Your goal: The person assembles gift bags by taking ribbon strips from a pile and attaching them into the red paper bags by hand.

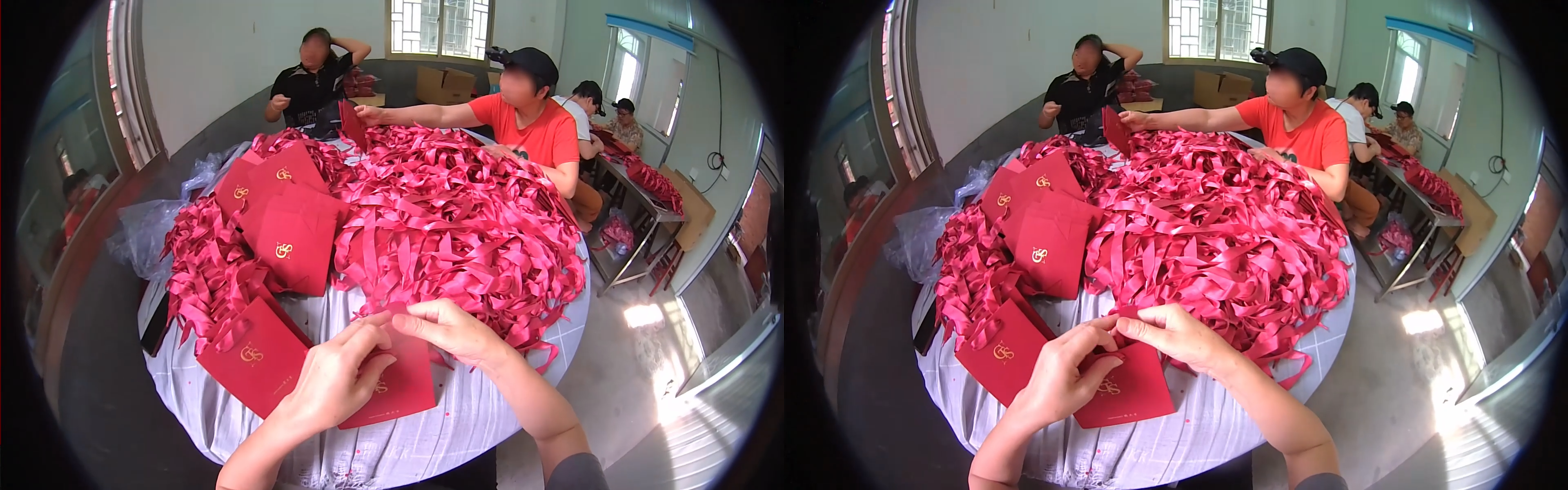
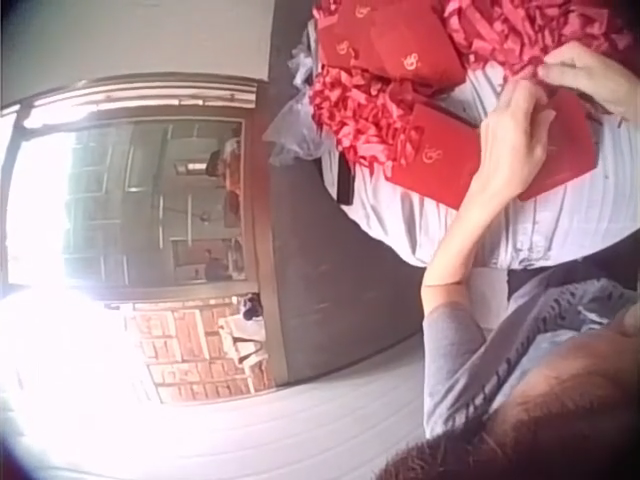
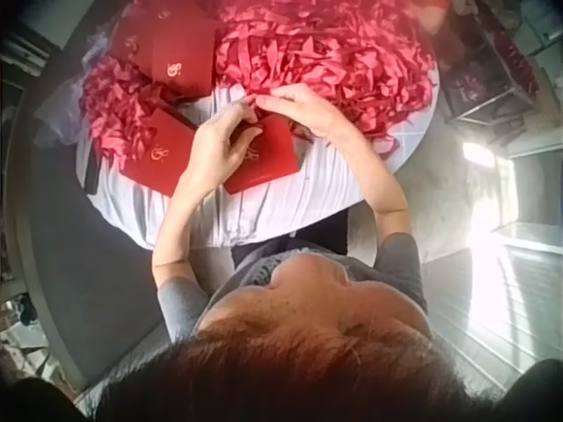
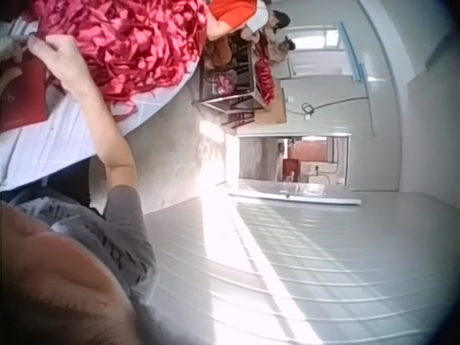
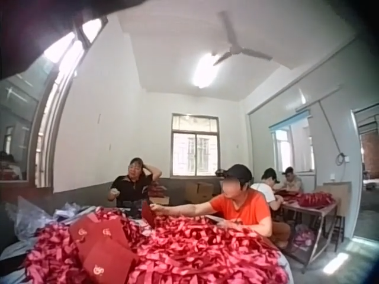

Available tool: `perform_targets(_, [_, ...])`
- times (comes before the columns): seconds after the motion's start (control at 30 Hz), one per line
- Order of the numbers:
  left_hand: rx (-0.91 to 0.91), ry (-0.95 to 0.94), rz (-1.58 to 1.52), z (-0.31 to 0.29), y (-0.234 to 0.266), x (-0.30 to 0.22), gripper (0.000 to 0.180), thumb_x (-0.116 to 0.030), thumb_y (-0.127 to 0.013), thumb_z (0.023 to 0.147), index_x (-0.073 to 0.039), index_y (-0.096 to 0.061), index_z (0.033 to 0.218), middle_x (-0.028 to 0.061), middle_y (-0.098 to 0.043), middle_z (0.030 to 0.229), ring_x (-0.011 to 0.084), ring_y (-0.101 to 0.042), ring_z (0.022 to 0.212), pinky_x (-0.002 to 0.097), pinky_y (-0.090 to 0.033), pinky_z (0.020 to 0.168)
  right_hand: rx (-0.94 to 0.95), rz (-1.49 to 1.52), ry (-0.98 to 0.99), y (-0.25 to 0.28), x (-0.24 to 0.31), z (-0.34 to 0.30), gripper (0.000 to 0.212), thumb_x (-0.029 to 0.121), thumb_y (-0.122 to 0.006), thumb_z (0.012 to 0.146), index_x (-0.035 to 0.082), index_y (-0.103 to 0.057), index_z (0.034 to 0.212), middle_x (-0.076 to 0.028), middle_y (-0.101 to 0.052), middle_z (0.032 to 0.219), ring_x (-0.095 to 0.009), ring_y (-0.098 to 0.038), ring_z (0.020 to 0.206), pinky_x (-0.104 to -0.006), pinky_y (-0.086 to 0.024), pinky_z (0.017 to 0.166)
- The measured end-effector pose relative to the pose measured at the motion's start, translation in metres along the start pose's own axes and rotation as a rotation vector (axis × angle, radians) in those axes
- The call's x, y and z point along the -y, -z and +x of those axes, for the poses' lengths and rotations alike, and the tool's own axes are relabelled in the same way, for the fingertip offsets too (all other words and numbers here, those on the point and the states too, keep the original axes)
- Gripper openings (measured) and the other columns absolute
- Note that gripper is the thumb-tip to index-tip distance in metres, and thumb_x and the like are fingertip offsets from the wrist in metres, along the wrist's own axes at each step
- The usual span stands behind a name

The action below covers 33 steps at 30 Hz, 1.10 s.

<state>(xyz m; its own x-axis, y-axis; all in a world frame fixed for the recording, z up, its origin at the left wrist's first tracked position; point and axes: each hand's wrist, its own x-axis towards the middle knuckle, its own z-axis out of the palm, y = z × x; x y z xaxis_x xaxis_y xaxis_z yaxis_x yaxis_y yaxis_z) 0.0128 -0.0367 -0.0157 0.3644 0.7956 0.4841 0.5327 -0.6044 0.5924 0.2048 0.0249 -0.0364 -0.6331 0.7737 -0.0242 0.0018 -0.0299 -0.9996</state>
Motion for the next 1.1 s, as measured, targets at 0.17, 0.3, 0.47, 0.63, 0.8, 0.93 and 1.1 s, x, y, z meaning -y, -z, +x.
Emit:
perform_targets(0.17, [-0.02,-0.017,-0.067,0.001,0.001,-0.006,0.016,0.001,-0.065,0.079,0.0,-0.052,0.089,0.0244,-0.052,0.118,0.0369,-0.064,0.088,0.0377,-0.054,0.069,-0.13,0.023,0.111,-0.005,-0.018,0.001,0.024,0.021,-0.062,0.091,-0.001,-0.068,0.099,-0.002,-0.068,0.086,-0.005,-0.058,0.081,-0.0217,-0.047,0.068])
perform_targets(0.3, [-0.324,0.028,-0.003,-0.003,0.02,0.005,0.01,0.001,-0.061,0.085,0.001,-0.054,0.092,0.015,-0.056,0.103,0.0169,-0.057,0.08,0.0275,-0.047,0.07,-0.269,-0.132,0.237,-0.011,-0.016,0.003,0.017,0.012,-0.061,0.091,-0.002,-0.069,0.093,-0.003,-0.068,0.082,-0.006,-0.06,0.076,-0.0222,-0.048,0.068])
perform_targets(0.47, [-0.184,0.263,0.069,-0.019,0.031,0.024,0.012,-0.01,-0.059,0.09,0.002,-0.06,0.087,0.0085,-0.058,0.076,0.0151,-0.057,0.078,0.0276,-0.045,0.069,-0.33,-0.211,0.277,-0.013,-0.014,0.0,0.014,0.008,-0.06,0.091,-0.004,-0.068,0.092,-0.004,-0.069,0.082,-0.007,-0.061,0.076,-0.0221,-0.049,0.069])
perform_targets(0.63, [-0.08,0.279,0.035,-0.011,0.031,0.033,0.017,-0.015,-0.061,0.09,0.001,-0.062,0.087,0.0087,-0.06,0.08,0.0202,-0.058,0.078,0.0308,-0.046,0.07,-0.317,-0.219,0.29,-0.017,-0.013,0.001,0.014,0.009,-0.061,0.09,-0.003,-0.068,0.09,-0.006,-0.069,0.08,-0.008,-0.061,0.075,-0.023,-0.049,0.068])
perform_targets(0.8, [0.141,0.128,-0.007,0.006,0.025,0.052,0.021,-0.02,-0.063,0.089,0.001,-0.065,0.092,0.0111,-0.062,0.086,0.022,-0.061,0.08,0.0328,-0.048,0.07,-0.312,-0.264,0.29,-0.02,-0.011,-0.002,0.014,0.009,-0.062,0.089,-0.003,-0.068,0.088,-0.008,-0.069,0.078,-0.008,-0.061,0.073,-0.0237,-0.049,0.066])
perform_targets(0.93, [0.455,0.334,0.029,0.028,0.026,0.051,0.04,-0.036,-0.061,0.09,0.004,-0.067,0.09,0.0161,-0.065,0.081,0.0251,-0.062,0.074,0.0343,-0.048,0.07,-0.333,-0.329,0.298,-0.016,-0.017,0.001,0.014,0.009,-0.063,0.088,-0.004,-0.067,0.084,-0.008,-0.067,0.074,-0.007,-0.059,0.069,-0.0241,-0.048,0.062])
perform_targets(1.1, [0.521,0.323,-0.178,0.033,0.026,0.061,0.041,-0.035,-0.068,0.086,0.006,-0.066,0.085,0.0065,-0.061,0.067,0.0114,-0.057,0.066,0.0304,-0.046,0.06,-0.324,-0.37,0.318,-0.017,-0.021,0.003,0.012,0.009,-0.063,0.087,-0.002,-0.069,0.086,-0.006,-0.067,0.075,-0.008,-0.06,0.07,-0.0233,-0.048,0.063])
